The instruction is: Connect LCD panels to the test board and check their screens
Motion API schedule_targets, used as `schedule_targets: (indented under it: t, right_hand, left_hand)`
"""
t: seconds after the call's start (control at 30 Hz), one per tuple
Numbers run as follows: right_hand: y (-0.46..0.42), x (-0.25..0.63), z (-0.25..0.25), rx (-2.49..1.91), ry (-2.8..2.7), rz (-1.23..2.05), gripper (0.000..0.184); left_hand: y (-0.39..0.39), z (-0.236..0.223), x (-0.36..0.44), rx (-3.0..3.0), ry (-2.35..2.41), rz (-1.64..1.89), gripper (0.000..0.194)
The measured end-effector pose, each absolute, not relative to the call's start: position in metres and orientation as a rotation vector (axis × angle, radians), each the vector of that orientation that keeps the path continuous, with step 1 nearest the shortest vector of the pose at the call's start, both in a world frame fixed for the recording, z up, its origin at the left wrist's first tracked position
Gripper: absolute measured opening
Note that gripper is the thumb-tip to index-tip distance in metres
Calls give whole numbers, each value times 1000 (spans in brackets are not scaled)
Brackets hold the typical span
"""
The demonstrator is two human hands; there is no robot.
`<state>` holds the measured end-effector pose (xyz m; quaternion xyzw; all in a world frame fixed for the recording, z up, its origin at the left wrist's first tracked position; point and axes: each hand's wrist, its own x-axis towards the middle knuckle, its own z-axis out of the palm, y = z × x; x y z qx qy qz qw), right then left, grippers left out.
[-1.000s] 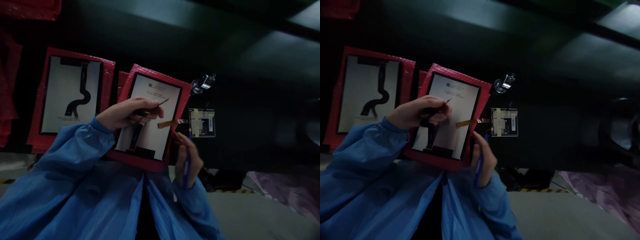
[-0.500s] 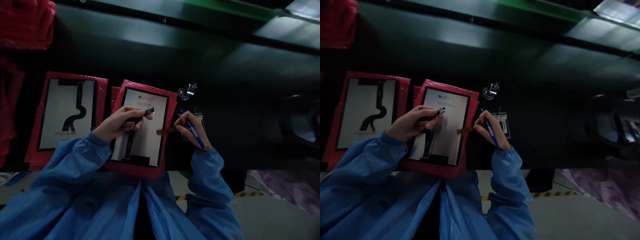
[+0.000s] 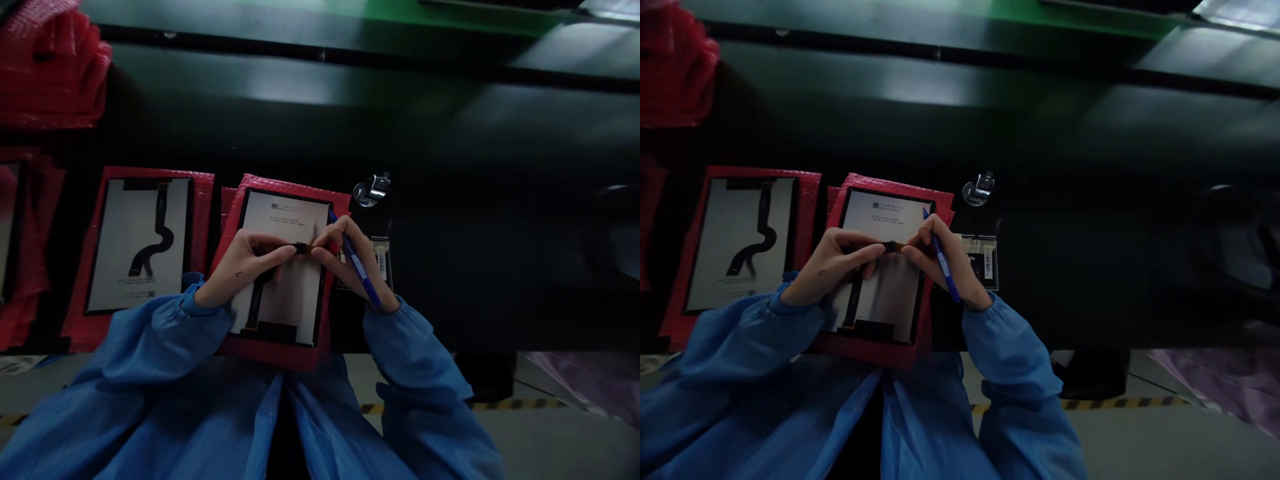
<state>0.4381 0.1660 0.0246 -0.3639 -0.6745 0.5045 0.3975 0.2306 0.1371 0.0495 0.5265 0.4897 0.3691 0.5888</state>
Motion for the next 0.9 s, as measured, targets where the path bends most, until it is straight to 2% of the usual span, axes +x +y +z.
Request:
schedule_targets:
  t: [0.23, 0.47, 0.63, 0.8, 0.9]
  right_hand:
    - [157, 436, 21, -881, -1558, 1382, 30]
    - [156, 435, 22, -901, -1563, 1437, 39]
    - [157, 439, 23, -858, -1589, 1498, 40]
    - [155, 439, 28, -901, -1709, 1405, 34]
    - [155, 438, 30, -943, -1726, 1353, 38]
  left_hand:
    - [137, 50, 235, 1293, 1194, 863, 16]
    - [138, 51, 236, 1288, 1208, 880, 13]
    - [136, 49, 233, 1295, 1192, 848, 16]
    - [137, 49, 234, 1346, 1147, 820, 18]
    - [138, 49, 235, 1374, 1159, 817, 19]
